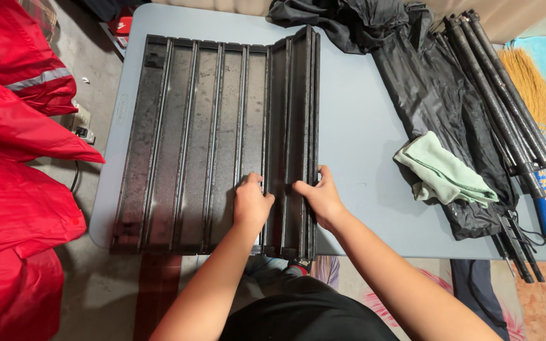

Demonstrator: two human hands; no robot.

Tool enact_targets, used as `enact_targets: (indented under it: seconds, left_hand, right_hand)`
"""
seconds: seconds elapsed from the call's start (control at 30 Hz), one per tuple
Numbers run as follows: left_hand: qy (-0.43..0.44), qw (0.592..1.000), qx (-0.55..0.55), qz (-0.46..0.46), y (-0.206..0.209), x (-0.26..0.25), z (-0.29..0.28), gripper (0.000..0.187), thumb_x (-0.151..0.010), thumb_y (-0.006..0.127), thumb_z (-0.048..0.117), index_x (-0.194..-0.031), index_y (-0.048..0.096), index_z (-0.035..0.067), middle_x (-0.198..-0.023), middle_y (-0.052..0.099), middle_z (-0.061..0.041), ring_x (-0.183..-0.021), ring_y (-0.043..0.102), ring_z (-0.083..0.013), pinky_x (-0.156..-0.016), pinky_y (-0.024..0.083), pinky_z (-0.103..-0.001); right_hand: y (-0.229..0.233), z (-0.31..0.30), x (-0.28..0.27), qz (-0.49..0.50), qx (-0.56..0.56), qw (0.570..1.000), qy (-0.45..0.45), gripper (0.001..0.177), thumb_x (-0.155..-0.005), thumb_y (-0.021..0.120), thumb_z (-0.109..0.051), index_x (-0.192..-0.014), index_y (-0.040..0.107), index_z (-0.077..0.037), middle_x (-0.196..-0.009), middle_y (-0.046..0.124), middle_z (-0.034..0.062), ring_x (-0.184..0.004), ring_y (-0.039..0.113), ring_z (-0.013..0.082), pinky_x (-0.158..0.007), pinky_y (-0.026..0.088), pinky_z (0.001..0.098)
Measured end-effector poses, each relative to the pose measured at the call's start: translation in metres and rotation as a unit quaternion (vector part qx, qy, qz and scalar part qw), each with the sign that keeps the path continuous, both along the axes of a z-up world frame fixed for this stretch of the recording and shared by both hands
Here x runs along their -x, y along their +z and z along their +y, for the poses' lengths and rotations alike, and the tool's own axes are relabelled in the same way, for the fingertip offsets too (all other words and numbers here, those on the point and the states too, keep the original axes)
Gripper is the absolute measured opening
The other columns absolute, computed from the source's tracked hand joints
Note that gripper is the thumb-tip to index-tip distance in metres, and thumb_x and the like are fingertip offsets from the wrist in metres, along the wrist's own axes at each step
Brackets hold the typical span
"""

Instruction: The person wipes a dark, ribbed, rectangular object with a light green cloth. They clean both sides of the object, flipping it over to reach the other side. The person then folds the object in half and wipes the folded edges.

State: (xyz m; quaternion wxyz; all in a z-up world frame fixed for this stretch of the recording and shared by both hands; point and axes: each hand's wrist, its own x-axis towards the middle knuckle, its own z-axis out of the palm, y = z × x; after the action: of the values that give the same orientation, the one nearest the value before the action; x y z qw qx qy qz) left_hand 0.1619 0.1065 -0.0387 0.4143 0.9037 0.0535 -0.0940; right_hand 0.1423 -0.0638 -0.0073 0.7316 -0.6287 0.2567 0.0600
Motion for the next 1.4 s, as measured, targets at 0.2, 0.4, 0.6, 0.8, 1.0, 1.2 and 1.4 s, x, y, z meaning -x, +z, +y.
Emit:
enact_targets:
  seconds: [0.2,0.4,0.6,0.8,1.0,1.2,1.4]
  left_hand:
    - [0.007,0.997,0.068,0.038,-0.019,-0.009,0.009,0.045,-0.079,0.081,0.015,-0.121,0.066,0.007,-0.095,0.077,-0.014,-0.087,0.075,-0.0291,-0.082,0.059,-0.039]
    - [0.009,0.995,0.085,0.054,-0.036,-0.011,0.011,0.031,-0.086,0.073,0.012,-0.117,0.071,0.007,-0.091,0.078,-0.014,-0.082,0.076,-0.0270,-0.077,0.060,-0.039]
    - [0.012,0.996,0.086,-0.013,-0.053,-0.020,0.013,0.023,-0.089,0.070,0.014,-0.109,0.078,0.008,-0.090,0.078,-0.016,-0.080,0.075,-0.0267,-0.074,0.059,-0.037]
    - [0.049,0.976,0.170,0.129,-0.032,-0.022,0.018,0.027,-0.096,0.064,0.026,-0.111,0.076,0.008,-0.074,0.074,-0.014,-0.057,0.070,-0.0197,-0.057,0.058,-0.034]
    - [0.035,0.965,0.217,0.140,-0.051,-0.028,0.019,0.029,-0.095,0.064,0.026,-0.111,0.077,0.005,-0.078,0.074,-0.010,-0.060,0.070,-0.0182,-0.056,0.060,-0.034]
    - [0.052,0.930,0.296,0.212,-0.090,-0.043,0.024,0.052,-0.104,0.050,0.046,-0.113,0.073,0.000,-0.089,0.072,-0.012,-0.067,0.067,-0.0209,-0.057,0.058,-0.035]
    - [0.049,0.938,0.270,0.211,-0.086,-0.043,0.026,0.051,-0.100,0.049,0.048,-0.112,0.074,0.005,-0.092,0.074,-0.010,-0.066,0.071,-0.0196,-0.056,0.057,-0.036]
  right_hand:
    - [-0.011,0.001,-0.004,-0.008,0.361,0.930,0.064,0.078,-0.074,0.083,-0.018,-0.131,0.032,0.001,-0.103,0.066,0.0252,-0.092,0.071,0.0384,-0.080,0.060,0.0490]
    - [0.001,0.030,0.001,0.089,0.479,0.871,0.070,0.093,-0.076,0.087,-0.029,-0.144,0.027,-0.006,-0.132,0.048,0.0299,-0.117,0.056,0.0463,-0.097,0.044,0.0592]
    - [0.006,0.061,-0.002,0.093,0.498,0.860,0.058,0.101,-0.076,0.088,-0.037,-0.150,0.023,-0.012,-0.136,0.043,0.0271,-0.125,0.049,0.0462,-0.101,0.038,0.0626]
    - [0.000,0.067,-0.003,0.106,0.484,0.866,0.064,0.101,-0.080,0.084,-0.037,-0.154,0.019,-0.016,-0.141,0.038,0.0256,-0.128,0.045,0.0452,-0.102,0.036,0.0634]
    - [-0.025,0.048,-0.011,-0.018,0.353,0.935,0.008,0.076,-0.091,0.077,-0.031,-0.149,0.032,-0.010,-0.131,0.047,0.0343,-0.123,0.052,0.0483,-0.105,0.045,0.0494]
    - [-0.022,0.051,-0.003,-0.086,0.397,0.909,0.093,0.058,-0.090,0.070,-0.018,-0.142,0.045,-0.011,-0.131,0.056,0.0280,-0.122,0.057,0.0446,-0.102,0.049,0.0465]
    - [-0.014,0.065,-0.004,-0.066,0.381,0.919,0.076,0.095,-0.080,0.082,-0.025,-0.153,0.022,-0.011,-0.134,0.046,0.0342,-0.121,0.054,0.0474,-0.104,0.048,0.0478]
